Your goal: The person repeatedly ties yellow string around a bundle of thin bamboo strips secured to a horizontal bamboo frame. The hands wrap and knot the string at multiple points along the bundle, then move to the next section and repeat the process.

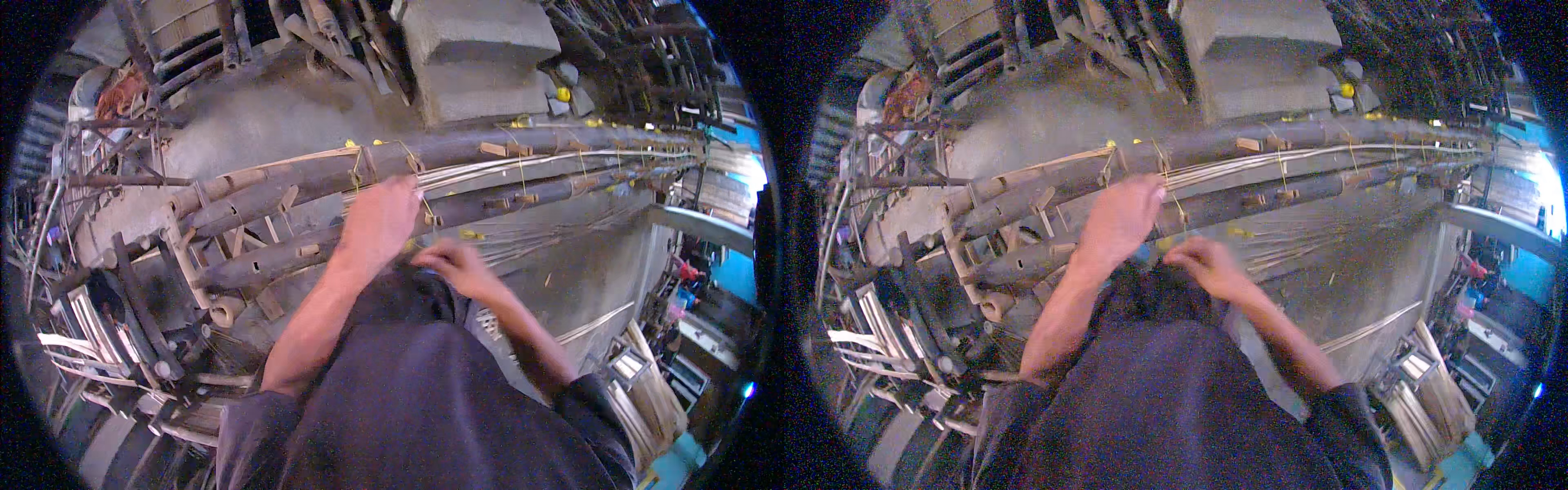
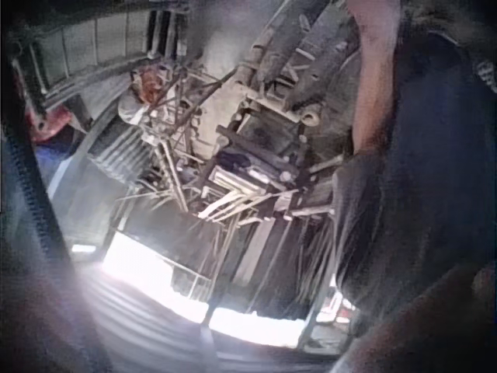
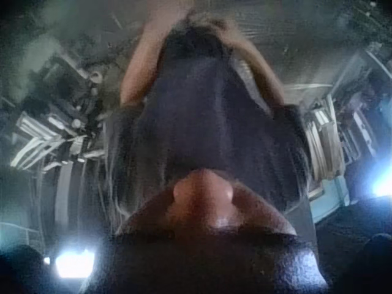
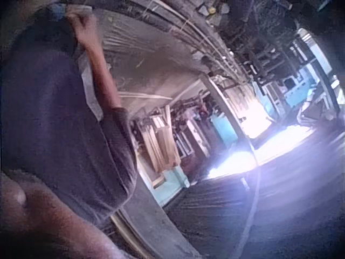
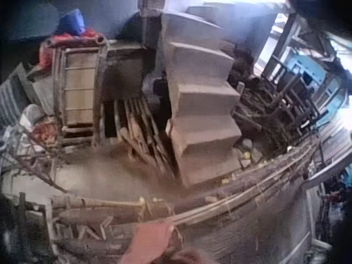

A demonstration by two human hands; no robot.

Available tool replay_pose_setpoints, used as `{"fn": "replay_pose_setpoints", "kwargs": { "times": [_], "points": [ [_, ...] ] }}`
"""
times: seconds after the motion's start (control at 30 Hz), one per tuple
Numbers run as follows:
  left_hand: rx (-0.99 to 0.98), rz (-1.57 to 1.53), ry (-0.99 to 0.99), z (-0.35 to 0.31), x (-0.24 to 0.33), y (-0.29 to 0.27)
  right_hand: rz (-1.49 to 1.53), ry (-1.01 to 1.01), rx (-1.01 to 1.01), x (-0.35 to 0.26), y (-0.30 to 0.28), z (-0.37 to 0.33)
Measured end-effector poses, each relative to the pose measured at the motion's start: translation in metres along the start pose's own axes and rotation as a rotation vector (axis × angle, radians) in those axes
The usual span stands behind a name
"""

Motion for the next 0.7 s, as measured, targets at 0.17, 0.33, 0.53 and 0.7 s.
{"fn": "replay_pose_setpoints", "kwargs": {
  "times": [0.17,0.33,0.53,0.7],
  "points": [
    [0.111,-0.015,0.023,-0.005,-0.021,0.045,-0.836,-0.534,-0.261,-0.235,-0.061,0.012],
    [0.12,0.083,-0.057,0.007,-0.014,0.038,-0.514,-0.504,0.057,-0.189,-0.062,0.152],
    [-0.011,0.107,-0.162,0.019,0.002,0.033,0.608,-0.246,0.072,-0.068,-0.076,0.194],
    [0.106,-0.05,-0.141,0.012,-0.004,0.03,-0.294,-0.584,-0.267,-0.034,-0.004,0.014]
  ]
}}
Point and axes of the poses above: each hand's wrist, its own z-axis towards the middle knuckle, its own y-axis out of the palm, x = y × z, the point moved 1 cm from there along z, towards the middle knuckle, and after that the axes turned 11 degrees about z, right-handed, at the moved point
